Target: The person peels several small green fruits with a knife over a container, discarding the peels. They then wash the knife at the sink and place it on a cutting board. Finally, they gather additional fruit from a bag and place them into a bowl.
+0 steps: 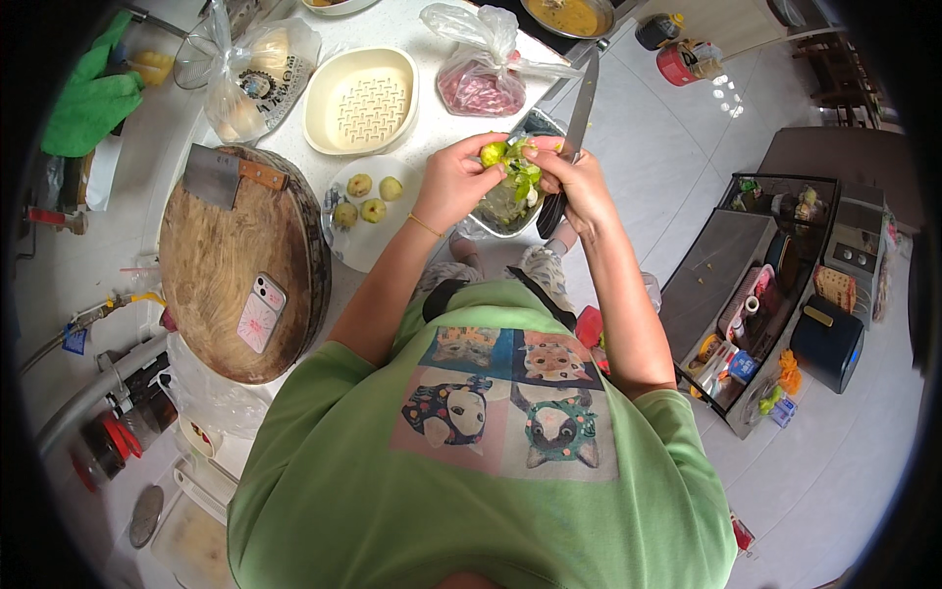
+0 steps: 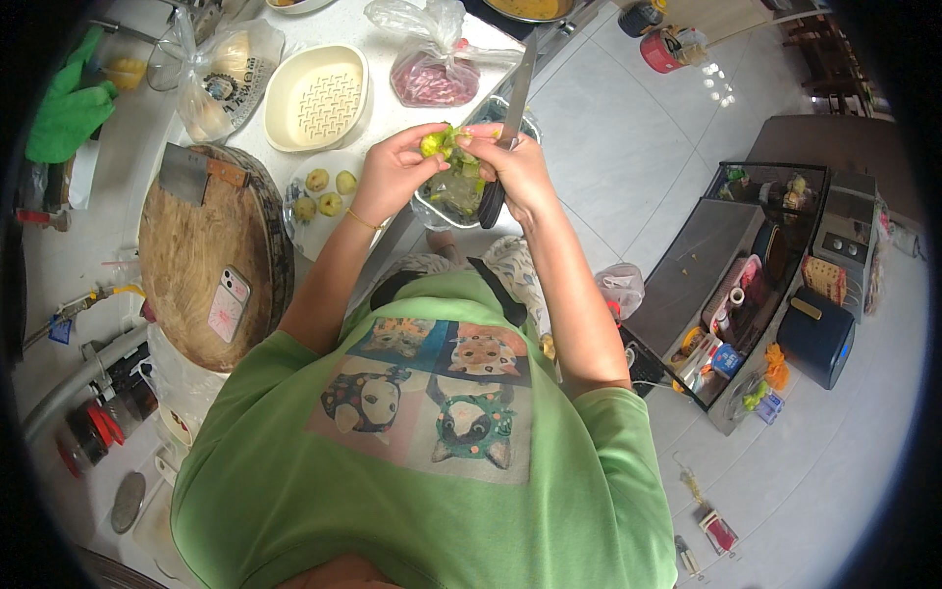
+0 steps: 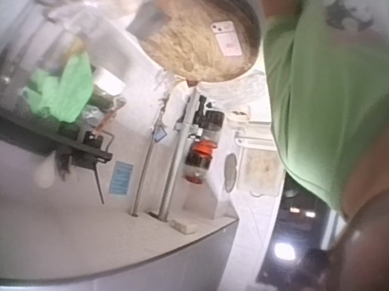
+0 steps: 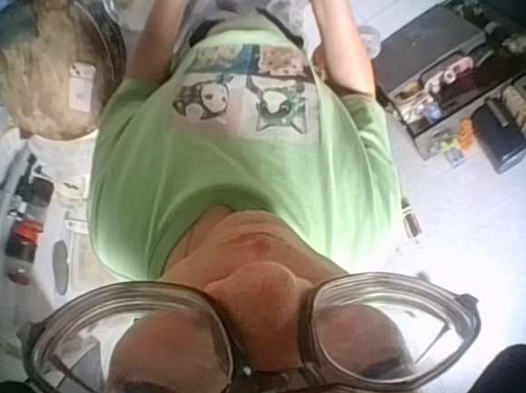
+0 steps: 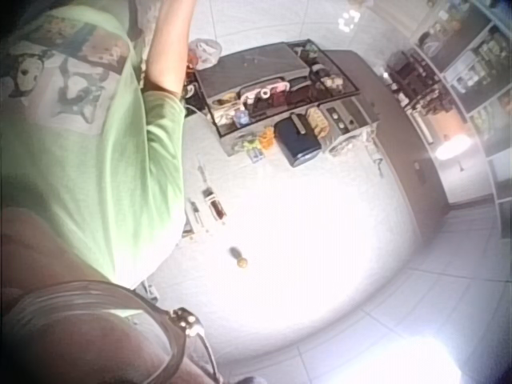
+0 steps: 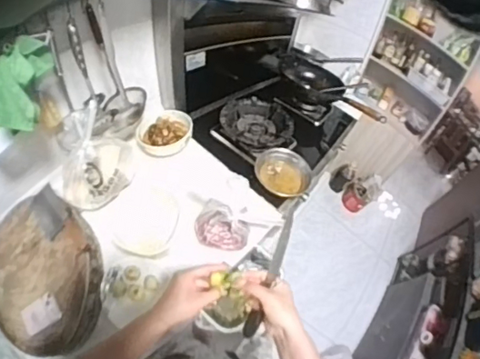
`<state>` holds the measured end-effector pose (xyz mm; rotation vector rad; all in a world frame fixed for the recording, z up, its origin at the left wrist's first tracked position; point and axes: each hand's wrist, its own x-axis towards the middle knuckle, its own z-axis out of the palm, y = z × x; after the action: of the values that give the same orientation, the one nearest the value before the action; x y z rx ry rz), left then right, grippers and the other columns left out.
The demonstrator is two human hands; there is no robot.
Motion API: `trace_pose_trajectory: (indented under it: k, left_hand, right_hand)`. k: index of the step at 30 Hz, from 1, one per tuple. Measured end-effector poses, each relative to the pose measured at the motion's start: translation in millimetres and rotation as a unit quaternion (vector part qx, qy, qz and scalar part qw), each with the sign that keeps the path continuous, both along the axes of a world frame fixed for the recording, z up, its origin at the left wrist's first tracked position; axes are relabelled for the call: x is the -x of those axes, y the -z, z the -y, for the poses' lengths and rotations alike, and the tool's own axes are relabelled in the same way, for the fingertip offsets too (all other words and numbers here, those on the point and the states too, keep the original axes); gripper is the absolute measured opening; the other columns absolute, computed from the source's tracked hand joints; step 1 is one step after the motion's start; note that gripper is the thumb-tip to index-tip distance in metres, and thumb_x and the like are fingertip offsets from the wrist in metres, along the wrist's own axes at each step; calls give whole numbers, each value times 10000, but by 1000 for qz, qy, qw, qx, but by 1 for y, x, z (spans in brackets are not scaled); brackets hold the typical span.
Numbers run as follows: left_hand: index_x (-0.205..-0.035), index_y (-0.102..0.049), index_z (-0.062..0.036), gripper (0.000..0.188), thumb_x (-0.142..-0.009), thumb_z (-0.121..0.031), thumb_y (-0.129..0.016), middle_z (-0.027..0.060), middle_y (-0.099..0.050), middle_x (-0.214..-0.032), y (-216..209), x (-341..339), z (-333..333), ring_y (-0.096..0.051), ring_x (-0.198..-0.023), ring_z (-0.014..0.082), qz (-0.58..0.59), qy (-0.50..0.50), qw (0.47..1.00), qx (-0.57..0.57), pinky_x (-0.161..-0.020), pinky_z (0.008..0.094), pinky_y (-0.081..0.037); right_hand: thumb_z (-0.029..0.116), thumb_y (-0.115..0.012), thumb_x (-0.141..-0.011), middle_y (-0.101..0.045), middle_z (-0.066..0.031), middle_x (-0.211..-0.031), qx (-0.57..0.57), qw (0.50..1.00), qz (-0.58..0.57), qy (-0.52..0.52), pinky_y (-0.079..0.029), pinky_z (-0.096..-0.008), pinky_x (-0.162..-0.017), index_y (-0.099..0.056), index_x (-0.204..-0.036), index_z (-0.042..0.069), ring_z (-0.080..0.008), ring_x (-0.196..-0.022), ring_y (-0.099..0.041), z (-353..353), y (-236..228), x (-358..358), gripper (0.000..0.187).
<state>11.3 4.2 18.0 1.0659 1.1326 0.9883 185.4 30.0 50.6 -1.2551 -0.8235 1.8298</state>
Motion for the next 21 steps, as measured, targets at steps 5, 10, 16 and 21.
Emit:
trace_pose_trajectory:
  k: [5,10,16,21]
  left_hand:
    - [-1249,-497,22,422,-834,74,-558,98,-610,-1032,3,3,0,-634,-868,130,66,-3,998,4,-783,238,-531]
    - [-1222,-501,25,395,-835,68,-568,108,-615,-1040,2,4,1,-632,-883,131,85,0,996,14,-779,241,-527]
    - [-1201,-513,18,405,-808,81,-591,115,-619,-1046,-3,4,2,-642,-869,127,48,8,999,-14,-754,217,-513]
    - [-1195,-518,14,410,-799,89,-594,119,-623,-1034,-6,3,3,-650,-860,136,28,3,1000,-14,-747,214,-517]
  right_hand:
    - [94,-654,-815,-492,52,-638,-32,999,19,39,-266,-193,-458,-628,-1012,-7,-21,-488,-336,-6,3,-5,223]
    - [117,-677,-788,-623,-5,-805,-161,965,198,-58,-459,-203,-638,-654,-953,-8,-69,-687,-558,-3,7,0,208]
    - [122,-695,-774,-624,-13,-774,-204,949,226,-87,-438,-212,-611,-651,-918,3,-48,-657,-515,0,8,6,193]
    - [148,-684,-790,-612,-18,-742,-202,944,241,-96,-421,-230,-581,-632,-898,1,-52,-634,-491,-2,11,6,190]
